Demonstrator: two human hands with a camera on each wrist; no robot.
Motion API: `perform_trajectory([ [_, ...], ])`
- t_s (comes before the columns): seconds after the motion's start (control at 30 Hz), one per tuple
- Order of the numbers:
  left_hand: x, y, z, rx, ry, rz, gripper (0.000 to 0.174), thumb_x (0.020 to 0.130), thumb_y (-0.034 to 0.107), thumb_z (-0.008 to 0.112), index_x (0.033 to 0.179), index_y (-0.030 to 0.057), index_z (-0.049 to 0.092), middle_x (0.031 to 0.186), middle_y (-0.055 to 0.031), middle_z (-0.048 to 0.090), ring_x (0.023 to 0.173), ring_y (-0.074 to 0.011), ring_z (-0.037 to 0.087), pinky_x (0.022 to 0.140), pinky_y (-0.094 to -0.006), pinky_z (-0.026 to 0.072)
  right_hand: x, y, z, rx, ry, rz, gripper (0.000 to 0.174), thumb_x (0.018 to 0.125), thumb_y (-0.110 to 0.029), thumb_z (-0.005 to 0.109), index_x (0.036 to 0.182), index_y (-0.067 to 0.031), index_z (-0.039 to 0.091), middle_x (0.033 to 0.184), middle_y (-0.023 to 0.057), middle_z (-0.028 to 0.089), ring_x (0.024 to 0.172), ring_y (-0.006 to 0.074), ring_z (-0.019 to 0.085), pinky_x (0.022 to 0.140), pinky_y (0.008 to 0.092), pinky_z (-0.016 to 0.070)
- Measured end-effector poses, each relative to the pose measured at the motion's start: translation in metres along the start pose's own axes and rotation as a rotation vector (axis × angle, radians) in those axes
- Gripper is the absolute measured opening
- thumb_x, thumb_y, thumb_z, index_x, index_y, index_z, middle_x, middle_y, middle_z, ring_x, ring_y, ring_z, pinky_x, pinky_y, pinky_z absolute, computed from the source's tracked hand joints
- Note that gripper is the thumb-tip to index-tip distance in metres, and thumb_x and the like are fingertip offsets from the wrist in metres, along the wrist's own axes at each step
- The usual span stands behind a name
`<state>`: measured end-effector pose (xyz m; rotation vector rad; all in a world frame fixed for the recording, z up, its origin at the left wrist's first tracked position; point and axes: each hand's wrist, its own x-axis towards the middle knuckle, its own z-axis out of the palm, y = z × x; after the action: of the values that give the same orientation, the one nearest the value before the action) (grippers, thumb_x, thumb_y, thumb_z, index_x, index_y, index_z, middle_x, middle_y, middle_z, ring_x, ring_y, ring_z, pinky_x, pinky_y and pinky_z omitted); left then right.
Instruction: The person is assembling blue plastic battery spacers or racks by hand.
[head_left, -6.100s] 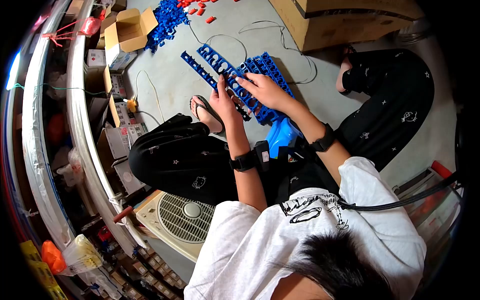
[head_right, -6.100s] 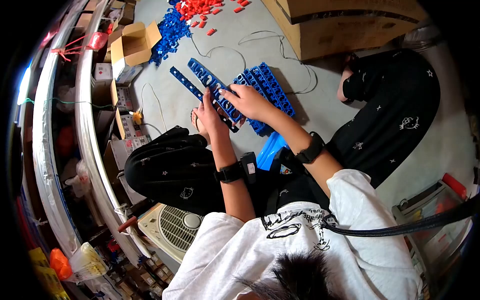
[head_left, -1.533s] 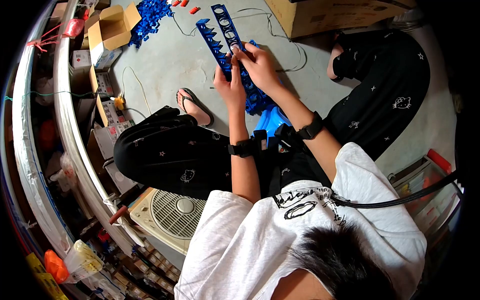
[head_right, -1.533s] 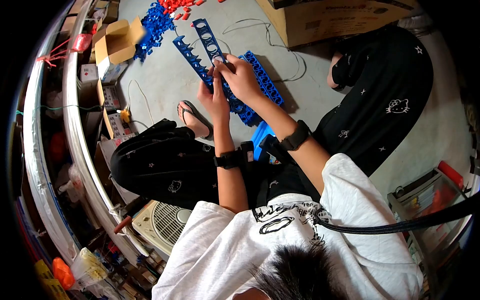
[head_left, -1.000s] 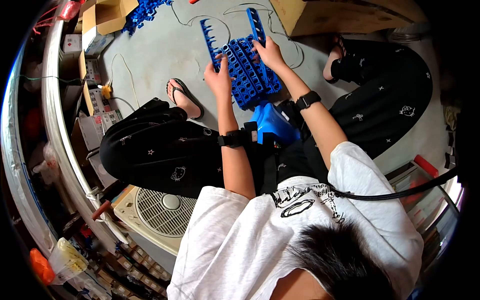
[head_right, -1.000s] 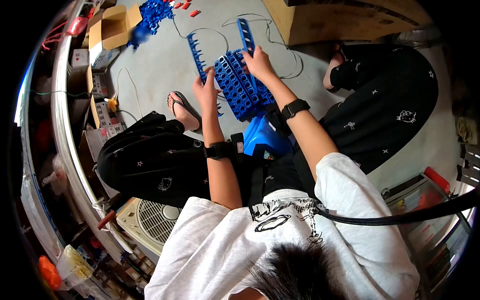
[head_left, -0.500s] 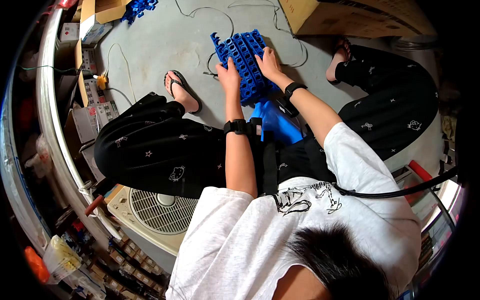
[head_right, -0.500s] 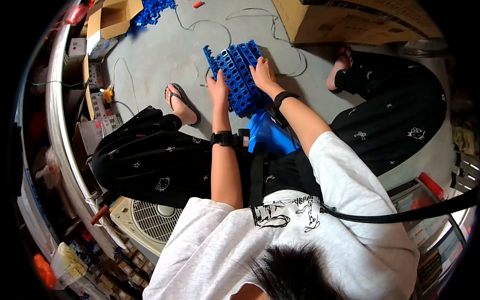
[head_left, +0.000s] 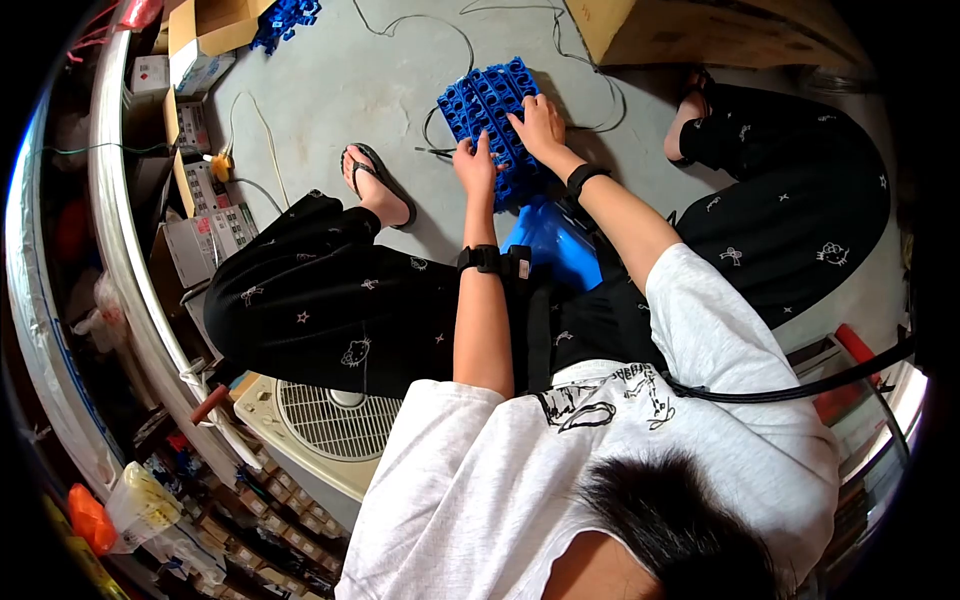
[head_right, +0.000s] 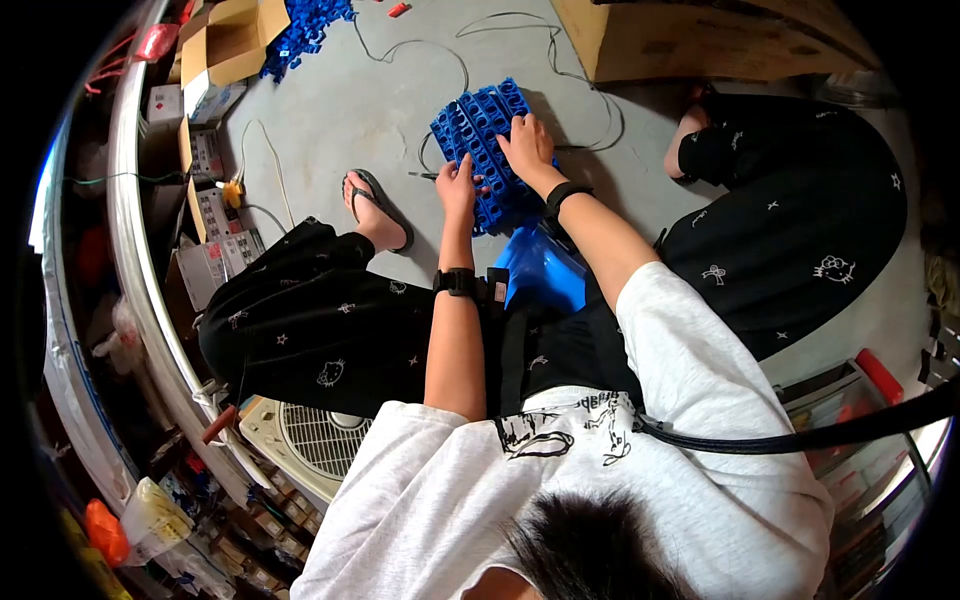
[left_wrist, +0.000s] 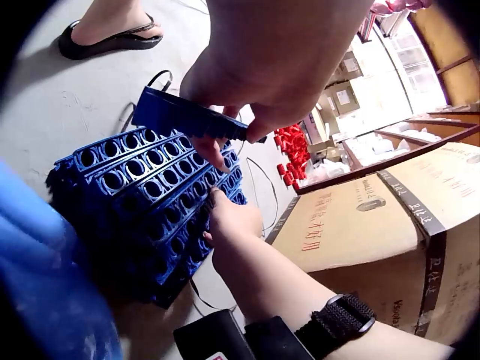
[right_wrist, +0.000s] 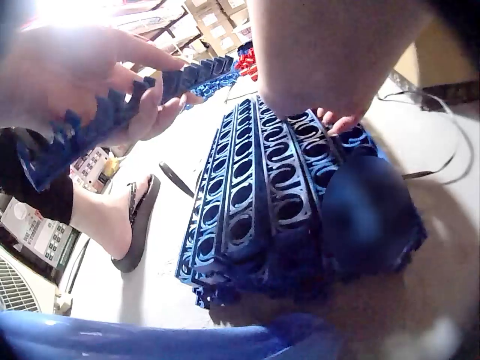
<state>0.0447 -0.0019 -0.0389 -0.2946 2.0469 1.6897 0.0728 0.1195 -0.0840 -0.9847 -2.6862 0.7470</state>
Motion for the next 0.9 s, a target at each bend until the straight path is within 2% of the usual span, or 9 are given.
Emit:
perform_trajectory([
  [0.1, 0.003, -0.005, -0.003, -0.002, -0.018, 0.001, 0.041, 0.082, 0.024, 0.062, 0.105, -0.0074, 0.05, 0.079, -0.0093, 0.055, 0.059, -0.0145, 0.057, 0.046, -0.0284, 0.0515, 0.002, 0.002, -0.001, 0.05, -0.026, 0.008, 0.033, 0.078, -0.033, 0.06, 0.09, -0.0029, 0.053, 0.094, 0.0131, 0.05, 0.09, 0.0294, 0.052, 0.071, 0.0394, 0.0468],
  [0.2, 0.003, -0.002, -0.004, -0.094, -0.075, -0.009, 0.037, 0.082, 0.024, 0.062, 0.101, -0.0066, 0.054, 0.078, -0.0097, 0.059, 0.064, -0.0145, 0.059, 0.049, -0.0269, 0.0523, 0.006, -0.003, -0.001, 0.165, 0.29, -0.058, 0.033, 0.079, -0.035, 0.06, 0.083, -0.0017, 0.057, 0.088, 0.0126, 0.054, 0.082, 0.0292, 0.055, 0.066, 0.0382, 0.0465],
  [0.3, 0.005, 0.008, 0.001, -0.193, -0.162, -0.03, 0.032, 0.084, 0.024, 0.06, 0.098, -0.0049, 0.057, 0.078, -0.0096, 0.062, 0.066, -0.0147, 0.061, 0.053, -0.0253, 0.0523, 0.018, -0.008, 0.006, 0.932, -0.302, 0.083, 0.042, 0.084, -0.039, 0.056, 0.068, -0.0005, 0.059, 0.064, 0.008, 0.059, 0.058, 0.0207, 0.057, 0.057, 0.0324, 0.0454],
  [0.33, 0.014, 0.004, 0.003, -0.214, -0.187, -0.032, 0.03, 0.085, 0.023, 0.059, 0.097, -0.004, 0.058, 0.078, -0.0092, 0.063, 0.067, -0.0147, 0.061, 0.054, -0.0247, 0.0522, 0.024, -0.011, 0.005, 1.15, -0.569, 0.183, 0.034, 0.087, -0.039, 0.052, 0.082, -0.007, 0.064, 0.064, -0.0027, 0.055, 0.054, 0.0076, 0.05, 0.052, 0.0217, 0.0424],
  [0.4, 0.028, 0.0, 0.004, -0.147, -0.174, -0.023, 0.029, 0.086, 0.025, 0.057, 0.096, -0.0025, 0.058, 0.078, -0.0076, 0.063, 0.064, -0.0146, 0.061, 0.057, -0.0252, 0.0522, 0.027, -0.015, -0.021, 1.231, -0.793, 0.348, 0.03, 0.086, -0.039, 0.053, 0.084, -0.0116, 0.064, 0.067, -0.0057, 0.053, 0.057, 0.0049, 0.048, 0.053, 0.0182, 0.0405],
  [0.53, 0.026, 0.012, 0.015, -0.189, -0.281, -0.071, 0.028, 0.087, 0.027, 0.055, 0.095, 0.0005, 0.059, 0.081, -0.0069, 0.062, 0.067, -0.0143, 0.061, 0.059, -0.0241, 0.0499, 0.038, 0.0, -0.027, 1.167, -0.73, 0.291, 0.031, 0.081, -0.044, 0.059, 0.087, -0.0142, 0.065, 0.072, -0.0073, 0.053, 0.066, 0.0033, 0.047, 0.056, 0.0193, 0.0373],
  [0.67, 0.037, -0.003, 0.019, -0.075, -0.272, 0.041, 0.026, 0.087, 0.024, 0.055, 0.097, 0.0004, 0.059, 0.086, -0.0068, 0.061, 0.078, -0.0131, 0.059, 0.064, -0.0237, 0.0474, 0.046, 0.023, -0.029, 0.991, -0.424, 0.246, 0.033, 0.081, -0.042, 0.059, 0.082, -0.0095, 0.065, 0.069, -0.0043, 0.057, 0.062, 0.0057, 0.048, 0.051, 0.0208, 0.0353],
  [0.77, 0.045, -0.023, 0.009, 0.056, 0.127, 0.4, 0.019, 0.081, 0.014, 0.061, 0.09, -0.0025, 0.06, 0.079, -0.0074, 0.062, 0.071, -0.0141, 0.057, 0.067, -0.0256, 0.0456, 0.059, 0.06, -0.011, 0.643, -0.339, 0.129, 0.037, 0.081, -0.039, 0.061, 0.079, -0.0029, 0.065, 0.064, 0.0012, 0.06, 0.055, 0.0079, 0.051, 0.052, 0.0238, 0.041],
  [0.9, 0.051, -0.047, -0.02, 0.226, 0.429, 0.31, 0.02, 0.079, 0.015, 0.061, 0.089, -0.0019, 0.058, 0.082, -0.0113, 0.06, 0.074, -0.0203, 0.058, 0.069, -0.0313, 0.0463, 0.048, 0.066, -0.021, 0.394, -0.242, 0.098, 0.035, 0.08, -0.037, 0.061, 0.081, -0.0026, 0.065, 0.069, 0.0104, 0.063, 0.06, 0.0208, 0.058, 0.058, 0.0309, 0.0439],
])
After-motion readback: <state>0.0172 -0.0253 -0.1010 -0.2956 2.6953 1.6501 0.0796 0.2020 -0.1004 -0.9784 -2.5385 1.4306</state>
